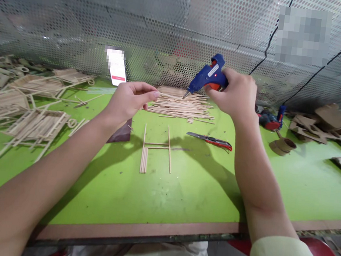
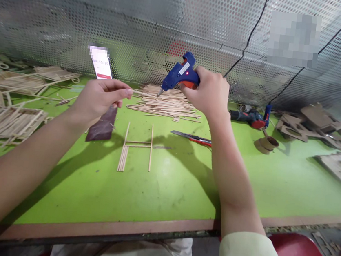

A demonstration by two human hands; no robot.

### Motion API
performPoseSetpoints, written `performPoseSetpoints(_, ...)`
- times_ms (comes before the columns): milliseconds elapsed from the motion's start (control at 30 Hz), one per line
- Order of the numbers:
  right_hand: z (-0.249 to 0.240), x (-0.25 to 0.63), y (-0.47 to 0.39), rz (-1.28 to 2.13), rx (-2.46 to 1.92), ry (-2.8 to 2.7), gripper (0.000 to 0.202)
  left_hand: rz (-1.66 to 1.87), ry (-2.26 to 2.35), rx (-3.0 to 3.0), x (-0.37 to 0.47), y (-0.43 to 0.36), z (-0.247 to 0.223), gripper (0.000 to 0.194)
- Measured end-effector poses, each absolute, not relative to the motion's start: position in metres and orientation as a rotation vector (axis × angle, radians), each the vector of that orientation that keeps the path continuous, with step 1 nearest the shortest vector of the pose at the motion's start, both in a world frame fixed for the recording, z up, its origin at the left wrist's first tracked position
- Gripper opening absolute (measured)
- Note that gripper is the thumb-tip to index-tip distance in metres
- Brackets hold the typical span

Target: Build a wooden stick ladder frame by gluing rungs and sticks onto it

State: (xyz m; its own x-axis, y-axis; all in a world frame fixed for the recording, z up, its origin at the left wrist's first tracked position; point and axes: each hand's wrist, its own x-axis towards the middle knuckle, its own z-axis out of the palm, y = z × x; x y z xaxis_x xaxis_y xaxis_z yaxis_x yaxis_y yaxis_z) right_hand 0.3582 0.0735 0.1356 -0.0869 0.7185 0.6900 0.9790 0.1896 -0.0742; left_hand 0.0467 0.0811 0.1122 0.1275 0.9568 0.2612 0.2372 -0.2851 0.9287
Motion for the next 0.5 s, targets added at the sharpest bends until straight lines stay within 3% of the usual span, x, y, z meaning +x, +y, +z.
performPoseSetpoints(500, 0.143, 0.356, 0.069, -0.548, -1.761, -1.812, 0.023, 1.341, 1.07, 1.459, 0.031, 0.088, 0.13, 0.014)
